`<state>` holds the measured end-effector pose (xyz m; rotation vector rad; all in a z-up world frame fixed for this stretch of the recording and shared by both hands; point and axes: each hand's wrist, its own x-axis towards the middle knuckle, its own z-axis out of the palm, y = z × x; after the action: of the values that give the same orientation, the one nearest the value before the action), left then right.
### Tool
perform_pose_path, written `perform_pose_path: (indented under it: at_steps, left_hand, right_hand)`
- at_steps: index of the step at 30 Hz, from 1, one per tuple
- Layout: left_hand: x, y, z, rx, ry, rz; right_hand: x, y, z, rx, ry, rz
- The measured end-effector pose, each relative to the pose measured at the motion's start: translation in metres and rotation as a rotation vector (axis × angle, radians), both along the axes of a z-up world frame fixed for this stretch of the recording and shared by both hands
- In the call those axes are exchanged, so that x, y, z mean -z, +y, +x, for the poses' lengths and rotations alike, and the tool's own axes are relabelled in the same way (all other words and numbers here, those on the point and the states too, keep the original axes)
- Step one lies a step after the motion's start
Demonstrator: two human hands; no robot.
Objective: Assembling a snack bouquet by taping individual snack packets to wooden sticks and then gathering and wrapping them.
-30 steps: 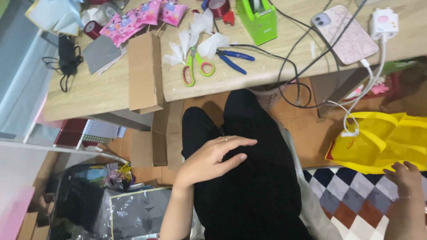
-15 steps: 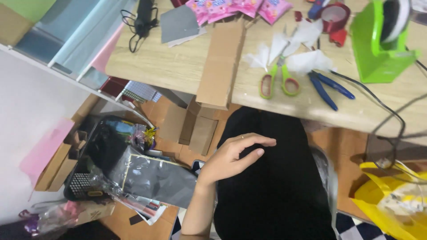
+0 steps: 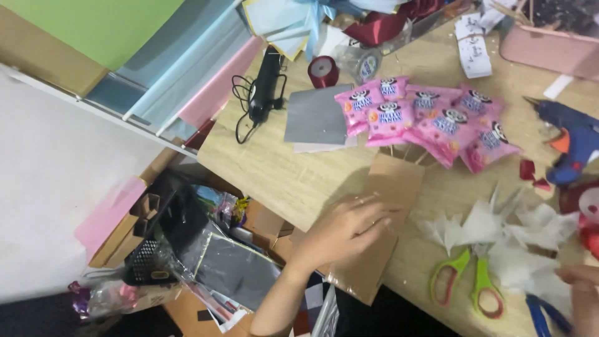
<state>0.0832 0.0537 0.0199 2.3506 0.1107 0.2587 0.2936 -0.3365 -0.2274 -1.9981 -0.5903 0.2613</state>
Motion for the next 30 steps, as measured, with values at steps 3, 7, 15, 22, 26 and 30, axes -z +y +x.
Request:
perform_pose_path:
  at_steps: [3, 7, 15, 22, 26, 30]
  left_hand:
    - [-0.031, 0.022, 0.042, 0.028, 0.100, 0.007]
    - [-0.068, 0.040, 0.043, 0.014, 0.066, -0.071]
    - [-0.099, 0.003, -0.030, -0.399, 0.355, -0.368]
    - [0.036, 0.004, -0.036, -0.466, 0.661, -0.309]
    - [0.035, 0.015, -0.011, -0.331, 0.633, -0.309]
    - [0.065, 0.044, 0.004, -0.107, 0.654, -0.133]
  right_hand:
    - [-0.219, 0.138, -0.022, -0.203, -0.023, -0.206]
    - [-0.213, 0.160, -0.002, -0.440, -0.016, -0.463]
    - [-0.225, 0.173, -0.005, -0.753, 0.314, -0.576]
    - [-0.193, 0.237, -0.015, -0.744, 0.144, -0.340]
    - [-0.186, 0.264, -0.039, -0.567, 0.131, -0.339]
    - [-0.144, 0.280, -0.068, -0.381, -0.094, -0.358]
